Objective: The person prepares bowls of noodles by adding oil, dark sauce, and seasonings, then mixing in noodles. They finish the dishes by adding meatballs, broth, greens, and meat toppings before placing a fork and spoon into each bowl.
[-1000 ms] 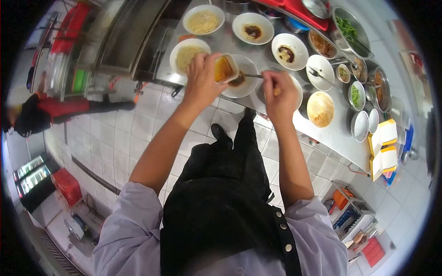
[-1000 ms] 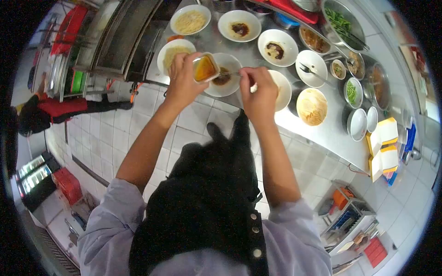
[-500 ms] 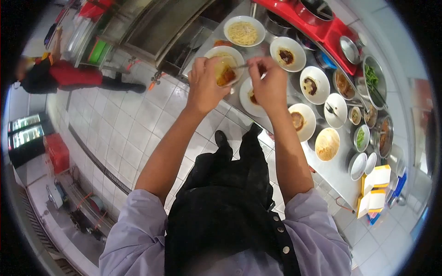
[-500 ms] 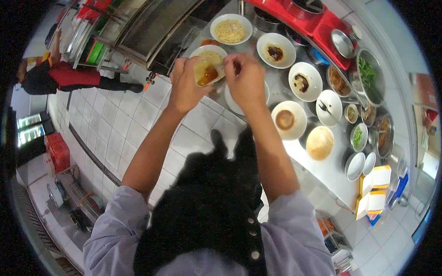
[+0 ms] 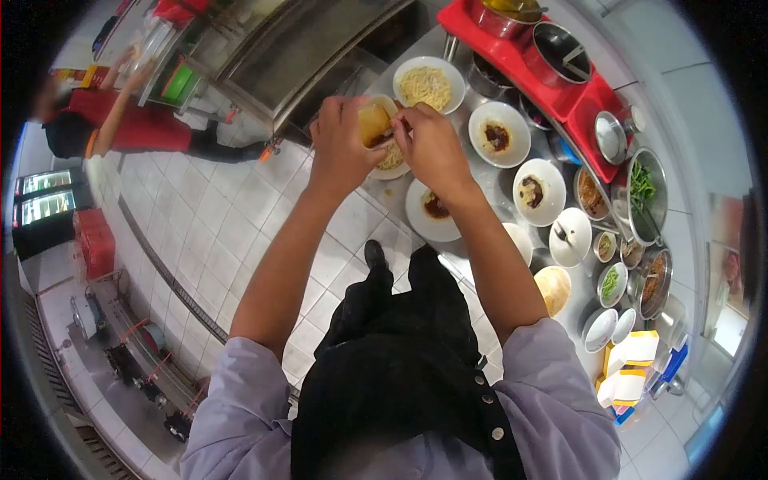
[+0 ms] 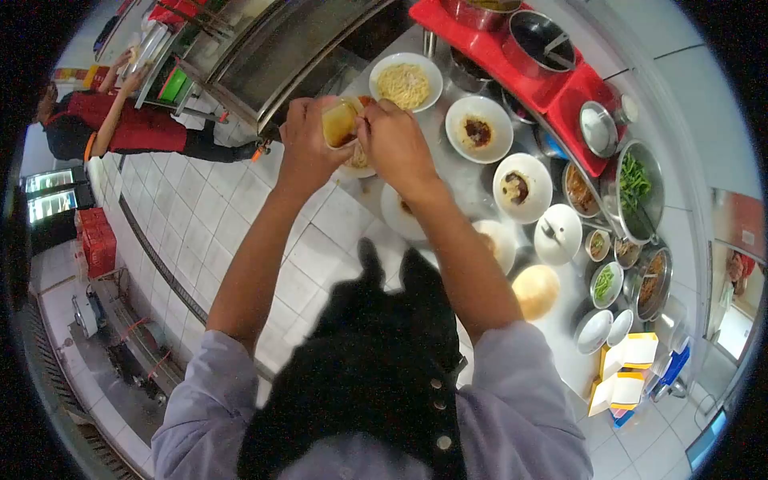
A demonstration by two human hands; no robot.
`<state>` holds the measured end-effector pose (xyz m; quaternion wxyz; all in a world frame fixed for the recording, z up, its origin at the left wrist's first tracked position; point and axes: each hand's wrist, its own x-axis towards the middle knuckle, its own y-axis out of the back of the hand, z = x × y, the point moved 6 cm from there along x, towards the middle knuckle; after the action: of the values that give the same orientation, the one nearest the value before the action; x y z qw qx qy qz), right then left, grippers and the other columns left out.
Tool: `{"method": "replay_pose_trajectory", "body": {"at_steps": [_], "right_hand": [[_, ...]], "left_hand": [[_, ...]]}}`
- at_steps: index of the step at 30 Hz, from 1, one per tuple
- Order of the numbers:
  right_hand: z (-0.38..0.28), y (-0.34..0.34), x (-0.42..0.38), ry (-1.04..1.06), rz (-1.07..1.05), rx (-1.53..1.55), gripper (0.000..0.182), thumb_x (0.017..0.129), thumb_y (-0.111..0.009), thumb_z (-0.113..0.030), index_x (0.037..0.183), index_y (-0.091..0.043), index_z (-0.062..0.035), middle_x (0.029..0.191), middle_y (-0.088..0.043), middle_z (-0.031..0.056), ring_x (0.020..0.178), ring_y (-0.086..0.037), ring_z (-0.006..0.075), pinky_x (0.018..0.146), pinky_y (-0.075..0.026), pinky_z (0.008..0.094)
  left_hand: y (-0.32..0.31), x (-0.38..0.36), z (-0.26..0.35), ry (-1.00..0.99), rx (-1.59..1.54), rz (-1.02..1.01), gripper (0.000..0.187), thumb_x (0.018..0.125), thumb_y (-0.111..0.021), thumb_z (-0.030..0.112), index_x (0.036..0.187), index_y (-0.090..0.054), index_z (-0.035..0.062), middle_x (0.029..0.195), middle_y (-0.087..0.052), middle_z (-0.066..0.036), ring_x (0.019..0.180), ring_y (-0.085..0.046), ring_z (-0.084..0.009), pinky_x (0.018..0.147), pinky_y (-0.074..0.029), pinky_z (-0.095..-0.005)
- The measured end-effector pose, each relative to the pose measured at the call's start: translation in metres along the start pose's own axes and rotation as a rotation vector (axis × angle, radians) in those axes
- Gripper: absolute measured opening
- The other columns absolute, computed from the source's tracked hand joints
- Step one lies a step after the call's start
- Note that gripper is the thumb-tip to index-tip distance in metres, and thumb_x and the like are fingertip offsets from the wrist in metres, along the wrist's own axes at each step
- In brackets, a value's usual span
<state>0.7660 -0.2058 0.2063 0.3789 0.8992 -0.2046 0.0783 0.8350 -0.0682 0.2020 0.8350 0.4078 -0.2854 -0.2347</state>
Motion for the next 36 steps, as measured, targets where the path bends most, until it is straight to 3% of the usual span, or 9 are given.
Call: {"method": "replay_pose_trajectory", "body": {"at_steps": [5,11,15,23,24,31,32,35,36], "right_hand": [[0.044,0.048,0.028,-0.138,0.159,0.195,0.013,0.093,-0.063,-0.009,0.092,-0.073,0.0001,0.092,-0.069,0.0220,0.079,-0.067,0.0409,0.071,-0.054,0.0462],[0.101,0.057,0.046,0.038,0.262,-0.161,0.009,0.092,-0.065,-0.009,0.096,-0.070,-0.0016,0.090,-0.065,0.0175,0.083,-0.064,0.0393,0.075,-0.049,0.0482],[0.055,0.155,0.017,-0.084,0.365,0.127,0.010,0.091,-0.064,-0.007,0.095,-0.069,0.0002,0.091,-0.066,0.0185,0.085,-0.064,0.0394,0.076,-0.050,0.0466],[0.067,0.275,-0.033,-0.169,0.336,-0.098,0.018,0.090,-0.068,-0.014,0.103,-0.066,-0.0014,0.095,-0.065,0.0198,0.086,-0.065,0.0412,0.075,-0.052,0.0495],[0.069,0.296,-0.042,-0.151,0.414,-0.169,0.028,0.092,-0.071,-0.019,0.116,-0.064,-0.0048,0.092,-0.064,0.0162,0.080,-0.065,0.0364,0.071,-0.052,0.0434],[0.116,0.393,-0.141,-0.366,0.698,-0.229,0.017,0.092,-0.070,-0.014,0.106,-0.069,-0.0043,0.087,-0.063,0.0124,0.068,-0.063,0.0282,0.065,-0.051,0.0393],[0.120,0.402,-0.154,-0.425,0.741,-0.166,0.013,0.089,-0.071,-0.014,0.098,-0.071,-0.0037,0.092,-0.066,0.0162,0.080,-0.067,0.0372,0.071,-0.052,0.0464],[0.145,0.407,-0.182,-0.485,0.692,-0.303,0.014,0.091,-0.070,-0.011,0.103,-0.070,-0.0041,0.087,-0.064,0.0125,0.071,-0.063,0.0293,0.066,-0.051,0.0408],[0.144,0.413,-0.187,-0.541,0.686,-0.213,0.011,0.088,-0.071,-0.012,0.096,-0.072,-0.0053,0.091,-0.066,0.0148,0.083,-0.065,0.0378,0.074,-0.052,0.0476]], "left_hand": [[-0.020,0.026,0.004,0.086,0.025,0.021,0.080,0.064,-0.088,0.017,0.134,-0.050,0.0108,0.120,-0.046,-0.013,0.121,-0.047,-0.0336,0.102,-0.036,-0.0492],[-0.037,0.041,0.003,0.164,0.023,-0.023,0.080,0.068,-0.089,0.019,0.137,-0.049,0.0093,0.125,-0.045,-0.015,0.121,-0.049,-0.0357,0.102,-0.041,-0.0497],[-0.044,0.058,0.062,-0.008,-0.132,-0.106,0.074,0.066,-0.088,0.019,0.130,-0.053,0.0070,0.120,-0.049,-0.018,0.113,-0.054,-0.0384,0.096,-0.046,-0.0475],[-0.070,0.120,0.253,-0.381,-0.353,-0.229,0.069,0.071,-0.088,0.024,0.127,-0.054,0.0046,0.119,-0.054,-0.017,0.112,-0.058,-0.0371,0.095,-0.049,-0.0469],[-0.082,0.129,0.265,-0.364,-0.295,-0.213,0.068,0.072,-0.088,0.025,0.128,-0.055,0.0041,0.118,-0.055,-0.016,0.111,-0.059,-0.0350,0.094,-0.050,-0.0445],[-0.142,0.191,0.344,-0.369,-0.130,-0.161,0.067,0.077,-0.086,0.039,0.123,-0.057,-0.0004,0.120,-0.057,-0.022,0.114,-0.060,-0.0376,0.096,-0.051,-0.0455],[-0.149,0.198,0.353,-0.369,-0.073,-0.162,0.068,0.077,-0.084,0.043,0.122,-0.058,-0.0010,0.120,-0.058,-0.023,0.114,-0.060,-0.0385,0.096,-0.051,-0.0458],[-0.169,0.214,0.373,-0.383,0.084,-0.212,0.075,0.079,-0.078,0.054,0.121,-0.058,-0.0037,0.121,-0.060,-0.025,0.114,-0.061,-0.0404,0.095,-0.052,-0.0474],[-0.181,0.219,0.370,-0.327,0.170,-0.213,0.070,0.079,-0.077,0.054,0.117,-0.062,-0.0023,0.117,-0.062,-0.024,0.112,-0.062,-0.0399,0.094,-0.053,-0.0477]]}}
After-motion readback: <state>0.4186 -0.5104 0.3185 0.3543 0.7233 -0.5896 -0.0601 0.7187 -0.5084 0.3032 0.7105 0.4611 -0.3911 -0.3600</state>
